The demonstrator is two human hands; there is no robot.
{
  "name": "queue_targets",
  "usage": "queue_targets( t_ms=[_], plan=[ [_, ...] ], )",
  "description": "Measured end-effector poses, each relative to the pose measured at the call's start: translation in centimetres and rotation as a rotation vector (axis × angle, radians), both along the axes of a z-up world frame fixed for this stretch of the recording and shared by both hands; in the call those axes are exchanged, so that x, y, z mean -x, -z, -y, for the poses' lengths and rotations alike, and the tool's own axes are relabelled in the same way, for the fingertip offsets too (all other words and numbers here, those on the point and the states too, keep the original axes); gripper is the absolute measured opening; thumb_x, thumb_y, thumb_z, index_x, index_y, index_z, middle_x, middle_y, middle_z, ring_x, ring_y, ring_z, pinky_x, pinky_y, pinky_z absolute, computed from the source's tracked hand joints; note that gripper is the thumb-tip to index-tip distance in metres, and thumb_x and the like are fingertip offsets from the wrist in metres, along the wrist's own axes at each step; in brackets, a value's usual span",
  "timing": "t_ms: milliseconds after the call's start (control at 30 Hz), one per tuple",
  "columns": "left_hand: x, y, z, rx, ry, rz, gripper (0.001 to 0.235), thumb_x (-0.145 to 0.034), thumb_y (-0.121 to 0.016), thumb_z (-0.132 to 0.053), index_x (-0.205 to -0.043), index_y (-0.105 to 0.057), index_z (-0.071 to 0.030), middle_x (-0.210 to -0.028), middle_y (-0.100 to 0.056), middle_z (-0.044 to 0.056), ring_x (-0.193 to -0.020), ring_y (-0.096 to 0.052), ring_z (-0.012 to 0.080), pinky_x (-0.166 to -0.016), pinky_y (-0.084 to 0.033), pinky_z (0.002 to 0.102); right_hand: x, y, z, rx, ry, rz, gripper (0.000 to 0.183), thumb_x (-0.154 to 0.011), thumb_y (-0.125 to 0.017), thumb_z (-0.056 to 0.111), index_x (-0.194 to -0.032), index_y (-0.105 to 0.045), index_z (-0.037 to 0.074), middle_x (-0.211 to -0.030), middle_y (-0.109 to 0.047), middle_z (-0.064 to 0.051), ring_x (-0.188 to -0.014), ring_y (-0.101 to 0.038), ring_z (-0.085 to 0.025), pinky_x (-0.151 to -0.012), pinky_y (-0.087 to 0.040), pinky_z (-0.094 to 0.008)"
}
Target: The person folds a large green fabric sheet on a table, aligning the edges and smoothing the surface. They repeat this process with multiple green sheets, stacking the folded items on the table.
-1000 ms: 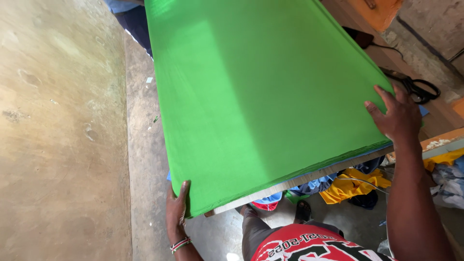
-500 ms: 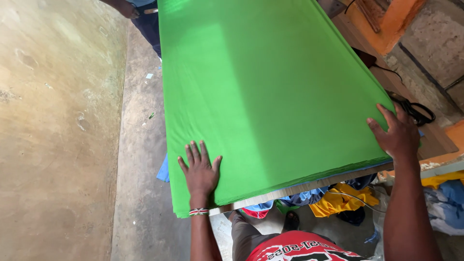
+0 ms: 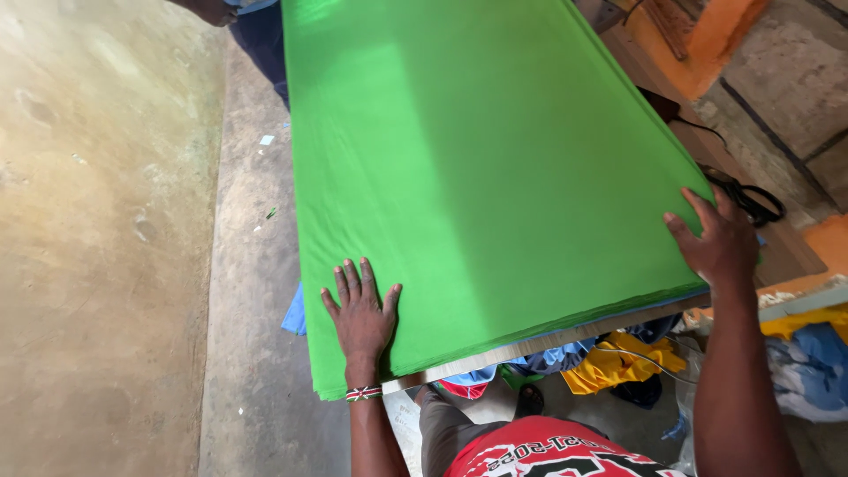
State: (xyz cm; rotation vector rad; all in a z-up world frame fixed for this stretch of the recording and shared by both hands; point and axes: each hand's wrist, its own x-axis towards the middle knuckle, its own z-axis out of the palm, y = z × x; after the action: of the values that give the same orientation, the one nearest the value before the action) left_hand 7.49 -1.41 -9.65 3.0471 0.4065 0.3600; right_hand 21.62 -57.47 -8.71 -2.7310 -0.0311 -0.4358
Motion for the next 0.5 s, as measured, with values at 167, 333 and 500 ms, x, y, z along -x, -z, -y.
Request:
queue_targets(
  t_ms=[167, 333, 500],
  plan=[
    [-0.4, 0.6, -0.6, 0.008, 0.028, -0.066, 0.086, -0.099, -0.034, -0.070, -0.164, -0.019, -0.016, -0.172, -0.013, 0.013, -0.159, -0.004, 0.0315, -0.121, -0.002, 0.066, 0.2, -0.3, 0.0, 0.003, -0.022, 0.093, 0.060, -0.102, -0.057, 0.051, -0.148, -0.064, 0.014, -0.156, -0.051, -0.029, -0.130, -0.053, -0.053, -0.092, -0.045, -0.066],
    [-0.2, -0.5, -0.3, 0.033, 0.013, -0.104, 0.085, -0.100, -0.031, -0.068, -0.165, -0.017, -0.014, -0.171, -0.014, 0.016, -0.159, -0.004, 0.0347, -0.120, -0.002, 0.068, 0.2, -0.5, -0.1, -0.026, -0.015, 0.074, 0.061, -0.102, -0.055, 0.054, -0.148, -0.064, 0.014, -0.157, -0.050, -0.026, -0.131, -0.053, -0.050, -0.093, -0.044, -0.064],
    [-0.5, -1.2, -0.2, 0.148, 0.013, -0.096, 0.086, -0.097, -0.039, -0.065, -0.163, -0.021, -0.013, -0.171, -0.014, 0.018, -0.159, -0.005, 0.0366, -0.118, -0.001, 0.070, 0.1, -0.7, -0.2, -0.119, -0.001, 0.069, 0.056, -0.102, -0.056, 0.052, -0.146, -0.064, 0.017, -0.159, -0.049, -0.024, -0.137, -0.050, -0.047, -0.093, -0.044, -0.065]
  ],
)
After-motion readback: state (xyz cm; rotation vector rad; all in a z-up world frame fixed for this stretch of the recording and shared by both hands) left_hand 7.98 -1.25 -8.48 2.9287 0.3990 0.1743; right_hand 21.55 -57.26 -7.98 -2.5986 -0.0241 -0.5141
